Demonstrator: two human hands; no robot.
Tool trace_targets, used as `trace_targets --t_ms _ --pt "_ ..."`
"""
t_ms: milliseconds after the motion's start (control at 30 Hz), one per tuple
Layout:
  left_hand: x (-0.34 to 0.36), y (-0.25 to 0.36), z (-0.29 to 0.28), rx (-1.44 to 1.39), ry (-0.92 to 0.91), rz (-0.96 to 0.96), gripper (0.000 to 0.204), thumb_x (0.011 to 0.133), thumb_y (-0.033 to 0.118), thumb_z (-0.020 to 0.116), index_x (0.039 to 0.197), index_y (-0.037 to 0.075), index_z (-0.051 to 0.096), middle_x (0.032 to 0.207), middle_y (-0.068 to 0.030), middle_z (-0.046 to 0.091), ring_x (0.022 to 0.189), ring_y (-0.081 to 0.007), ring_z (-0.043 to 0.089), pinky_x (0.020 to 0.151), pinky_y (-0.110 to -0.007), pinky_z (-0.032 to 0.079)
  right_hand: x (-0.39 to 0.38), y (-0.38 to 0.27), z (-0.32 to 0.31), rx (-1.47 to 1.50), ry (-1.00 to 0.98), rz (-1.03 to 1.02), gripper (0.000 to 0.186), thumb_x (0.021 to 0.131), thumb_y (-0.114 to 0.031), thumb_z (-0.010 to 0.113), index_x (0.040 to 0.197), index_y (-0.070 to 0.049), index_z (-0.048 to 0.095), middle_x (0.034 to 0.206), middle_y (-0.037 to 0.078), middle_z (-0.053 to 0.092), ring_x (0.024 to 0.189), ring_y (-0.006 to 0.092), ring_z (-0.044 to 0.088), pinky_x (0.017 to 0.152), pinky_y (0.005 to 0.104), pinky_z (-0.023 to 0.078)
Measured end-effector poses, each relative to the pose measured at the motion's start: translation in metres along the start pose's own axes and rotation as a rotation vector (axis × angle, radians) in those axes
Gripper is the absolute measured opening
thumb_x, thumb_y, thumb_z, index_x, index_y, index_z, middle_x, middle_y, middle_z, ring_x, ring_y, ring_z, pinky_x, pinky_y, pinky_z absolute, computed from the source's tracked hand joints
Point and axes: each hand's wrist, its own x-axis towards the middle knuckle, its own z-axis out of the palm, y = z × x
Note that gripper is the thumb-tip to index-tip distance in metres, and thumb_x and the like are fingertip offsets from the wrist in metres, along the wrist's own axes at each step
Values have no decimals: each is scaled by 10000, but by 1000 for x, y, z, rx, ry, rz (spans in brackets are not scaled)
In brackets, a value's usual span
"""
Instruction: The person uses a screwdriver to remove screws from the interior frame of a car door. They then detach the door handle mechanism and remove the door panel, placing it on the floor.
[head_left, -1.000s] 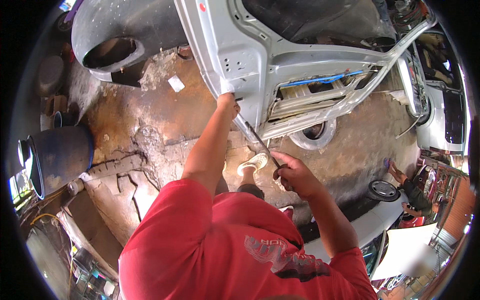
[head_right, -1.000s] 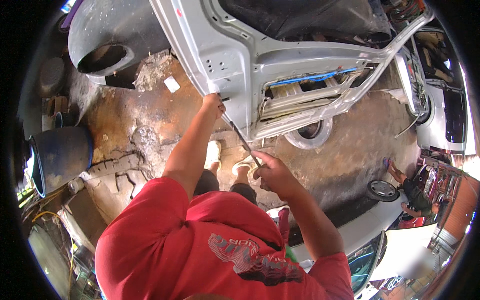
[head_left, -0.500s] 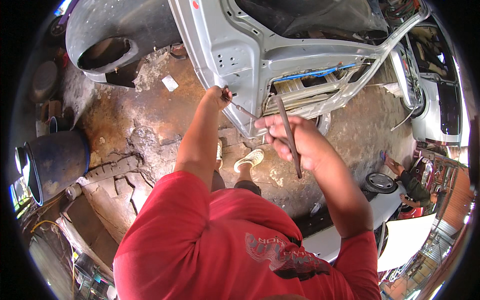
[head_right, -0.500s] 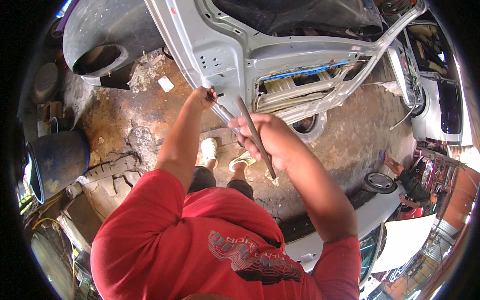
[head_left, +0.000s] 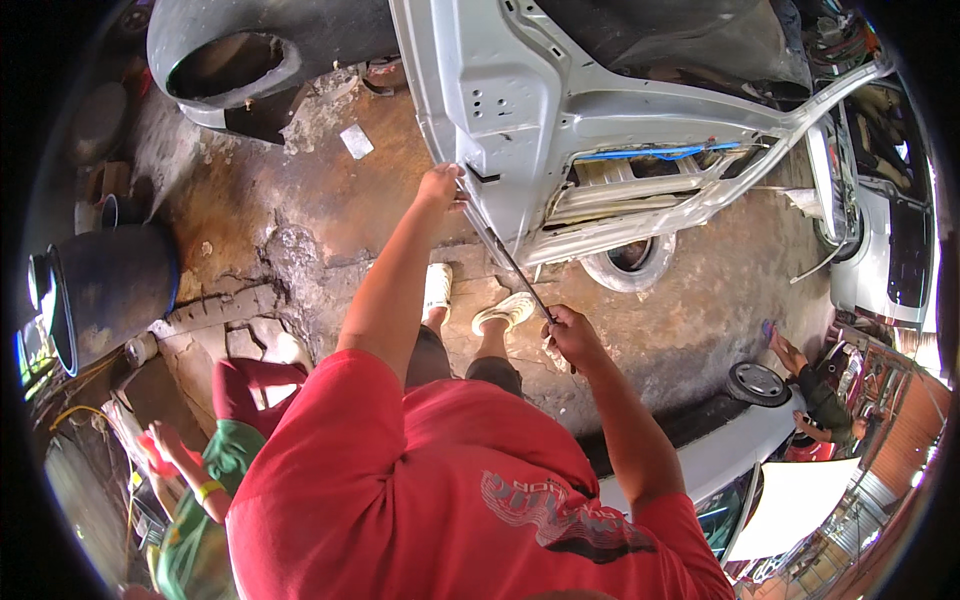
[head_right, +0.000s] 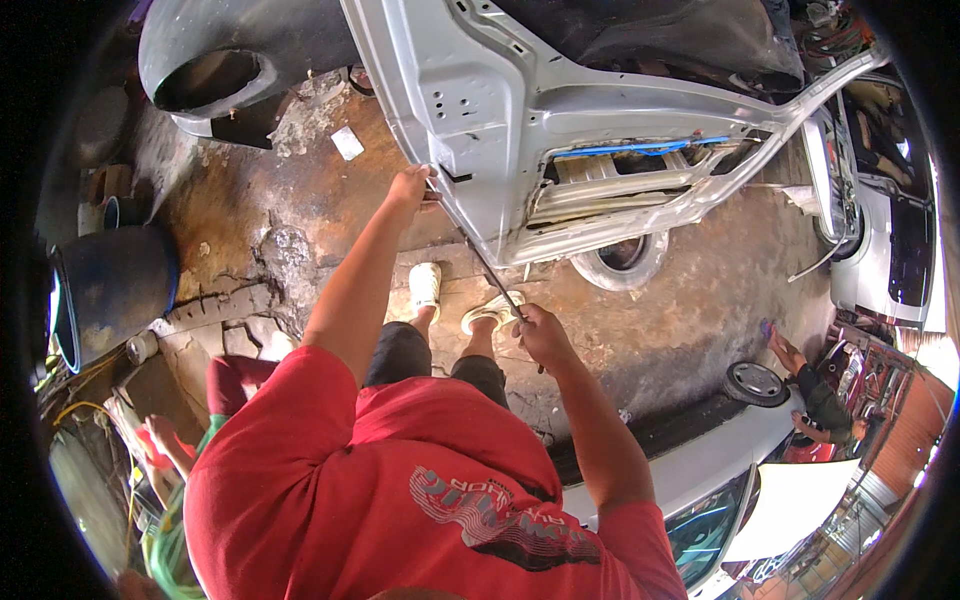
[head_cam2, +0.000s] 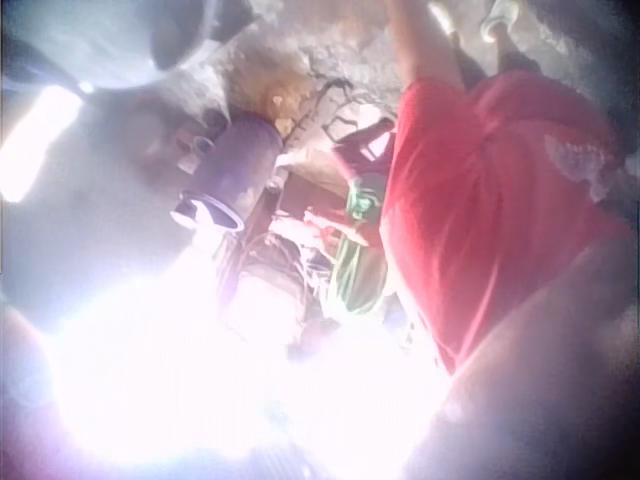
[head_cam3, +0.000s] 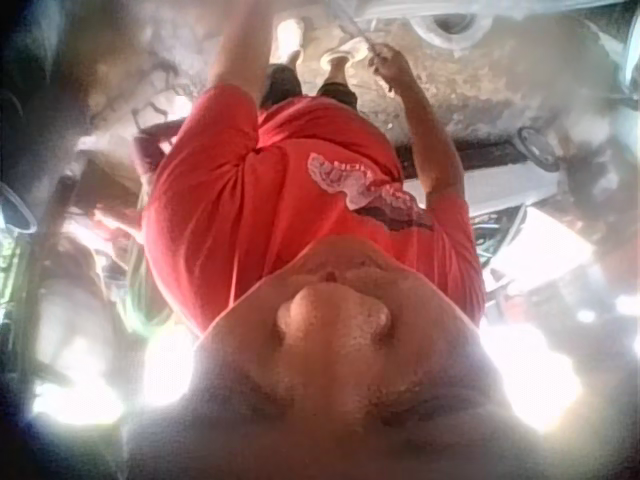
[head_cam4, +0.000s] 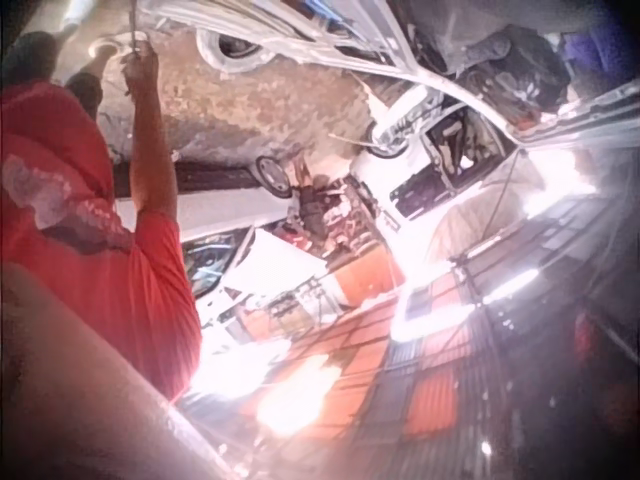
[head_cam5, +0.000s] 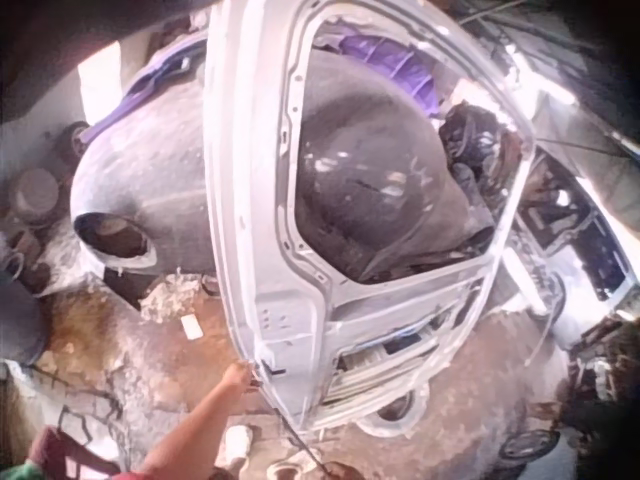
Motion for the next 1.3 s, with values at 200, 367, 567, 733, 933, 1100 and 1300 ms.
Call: trace_targets --t_ms 200,367,567,733,933,1100,1300 --pt "17 8 8 134 46 13 285 1015 335 454 1112 117 609 922 -36 612 717 -192 668 602 -360 583 47 37 15 8 31 3 205 927 -14 499 1097 14 609 807 71 645 678 139 605 641 292 509" --pt "20 14 11 167 -3 -3 267 1025 339 421 1089 148 597 867 0 555 721 -161 619 650 -356 572 69 47 17 49 59 82 176 955 -51 511 1072 17 623 809 70 651 680 146 621 649 291 518" --pt "17 7 7 134 -5 -4 252 1032 331 413 1065 142 576 875 3 548 704 -161 628 655 -350 568 86 60 14 72 25 70 149 977 -108 535 1031 -12 636 763 50 632 645 130 601 600 281 495" --pt "10 9 14 95 -17 36 247 1034 328 422 1067 138 576 868 6 549 733 -154 652 644 -344 567 89 65 12 91 27 39 132 978 -122 551 993 -17 629 755 44 625 643 121 593 577 275 477" --pt "24 3 10 137 63 89 270 1029 318 453 1050 110 624 843 -18 611 696 -158 661 617 -357 596 104 75 16 111 14 -29 140 981 -132 557 963 -14 628 756 47 626 664 134 596 631 285 501" --pt "24 6 10 121 24 47 259 1025 316 452 1078 122 616 859 -11 598 714 -164 675 610 -360 601 110 82 20 55 13 28 154 977 -139 550 941 -16 635 732 38 629 642 140 590 632 306 488" --pt "18 3 12 72 -16 37 243 1033 299 414 1089 128 578 866 6 560 752 -173 688 640 -363 591 116 92 19 12 18 -21 169 966 -148 541 948 -13 641 729 42 631 647 137 596 631 311 489"
